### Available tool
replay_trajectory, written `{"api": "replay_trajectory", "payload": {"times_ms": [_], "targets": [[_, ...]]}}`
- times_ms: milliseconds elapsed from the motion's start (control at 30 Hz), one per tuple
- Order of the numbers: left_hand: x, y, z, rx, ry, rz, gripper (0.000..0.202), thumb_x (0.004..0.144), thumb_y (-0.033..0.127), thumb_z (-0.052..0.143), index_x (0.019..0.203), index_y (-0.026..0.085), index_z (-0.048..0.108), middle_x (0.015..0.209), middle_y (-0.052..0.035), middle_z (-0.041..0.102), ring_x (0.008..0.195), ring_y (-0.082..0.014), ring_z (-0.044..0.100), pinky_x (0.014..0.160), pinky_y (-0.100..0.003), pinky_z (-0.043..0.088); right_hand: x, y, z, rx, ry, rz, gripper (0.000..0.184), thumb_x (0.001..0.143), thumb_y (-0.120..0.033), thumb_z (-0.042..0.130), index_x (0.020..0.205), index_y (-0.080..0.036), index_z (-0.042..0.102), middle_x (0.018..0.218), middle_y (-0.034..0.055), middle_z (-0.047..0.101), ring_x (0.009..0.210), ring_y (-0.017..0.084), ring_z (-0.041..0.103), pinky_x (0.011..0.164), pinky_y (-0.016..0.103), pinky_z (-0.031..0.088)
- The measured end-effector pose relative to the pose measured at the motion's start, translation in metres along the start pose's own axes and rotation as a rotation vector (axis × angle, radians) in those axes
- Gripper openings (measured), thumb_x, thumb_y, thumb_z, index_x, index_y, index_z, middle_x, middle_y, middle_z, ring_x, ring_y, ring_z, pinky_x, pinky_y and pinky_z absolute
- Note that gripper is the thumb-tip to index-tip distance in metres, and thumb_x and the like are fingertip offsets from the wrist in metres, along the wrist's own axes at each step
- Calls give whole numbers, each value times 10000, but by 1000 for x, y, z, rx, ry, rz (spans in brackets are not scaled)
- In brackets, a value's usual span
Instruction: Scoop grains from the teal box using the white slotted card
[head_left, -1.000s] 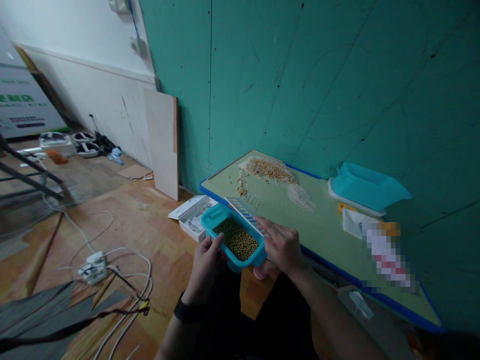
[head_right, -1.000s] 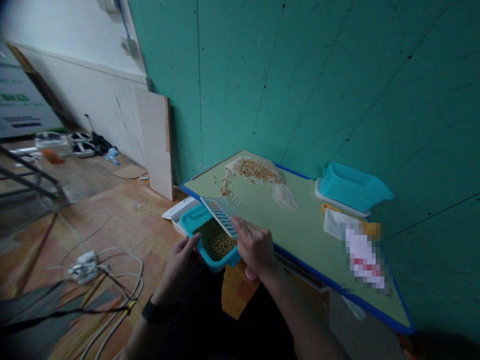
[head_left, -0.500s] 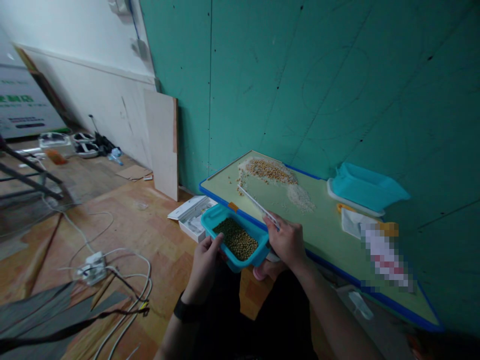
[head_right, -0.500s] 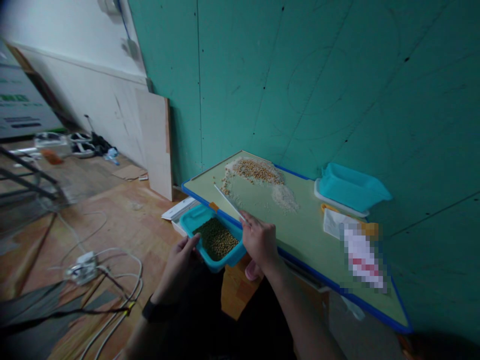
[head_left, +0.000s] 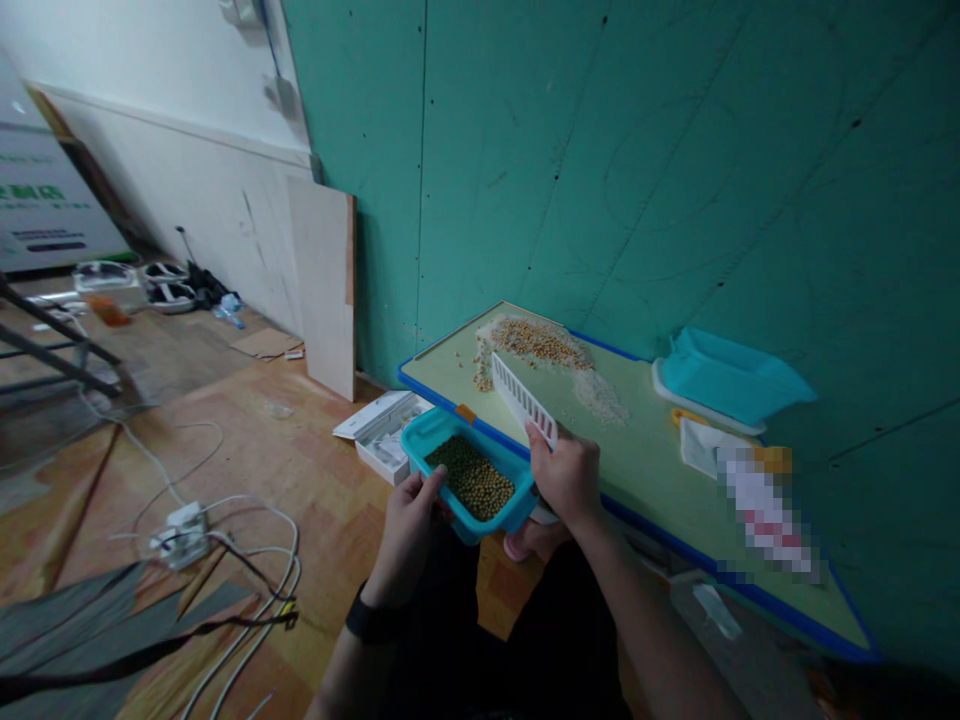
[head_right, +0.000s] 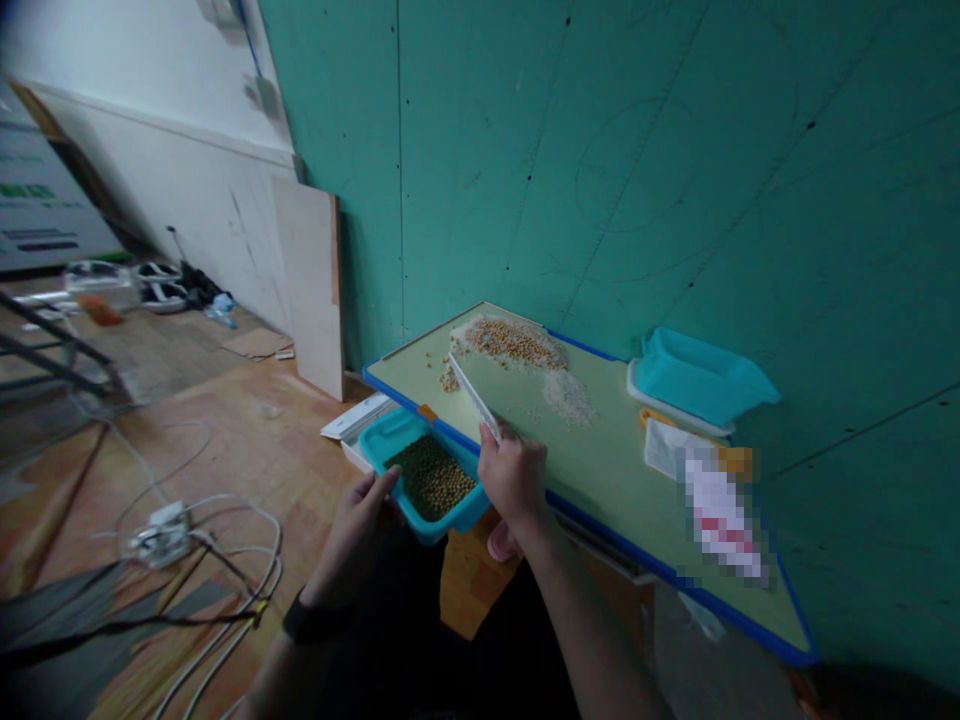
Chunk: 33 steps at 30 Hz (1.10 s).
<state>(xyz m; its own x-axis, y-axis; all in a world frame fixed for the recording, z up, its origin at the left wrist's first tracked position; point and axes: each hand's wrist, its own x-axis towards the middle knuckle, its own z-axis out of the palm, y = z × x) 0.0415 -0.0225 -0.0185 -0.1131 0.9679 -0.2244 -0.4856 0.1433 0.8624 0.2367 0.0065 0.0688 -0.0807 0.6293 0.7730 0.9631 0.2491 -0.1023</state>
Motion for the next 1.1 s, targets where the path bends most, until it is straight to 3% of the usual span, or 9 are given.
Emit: {"api": "replay_trajectory", "payload": {"times_ms": [467,767,933,1100], "targets": [[-3,5,4,36,7,10,519,582,627,870,629,180,610,450,23,589,398,-123,525,419,-220,404,23,-13,23,-52,-224,193,353,969,-305,542,759,-107,746,701,171,749,612,233,713,575,277,418],[-2,4,5,29,11,26,506,575,588,888,596,179,592,444,31,576,398,-123,529,427,-220,405,54,-42,27,-72,-388,295,224,971,-182,477,985,-134,696,880,161,780,809,230,765,705,256,503],[-1,2,5,16,47,37,500,590,571,891,579,187,569,429,45,553,391,-121,524,425,-220,402,62,-64,33,-97,-490,267,210,944,-118,475,1093,-110,623,941,197,770,891,261,771,746,292,553],[2,-3,1,29,46,14,511,577,573,896,596,196,553,442,52,548,386,-115,497,414,-225,395,68,-66,34,-99,-497,252,260,962,-88,408,1130,-78,606,974,224,758,889,266,771,765,313,573]]}}
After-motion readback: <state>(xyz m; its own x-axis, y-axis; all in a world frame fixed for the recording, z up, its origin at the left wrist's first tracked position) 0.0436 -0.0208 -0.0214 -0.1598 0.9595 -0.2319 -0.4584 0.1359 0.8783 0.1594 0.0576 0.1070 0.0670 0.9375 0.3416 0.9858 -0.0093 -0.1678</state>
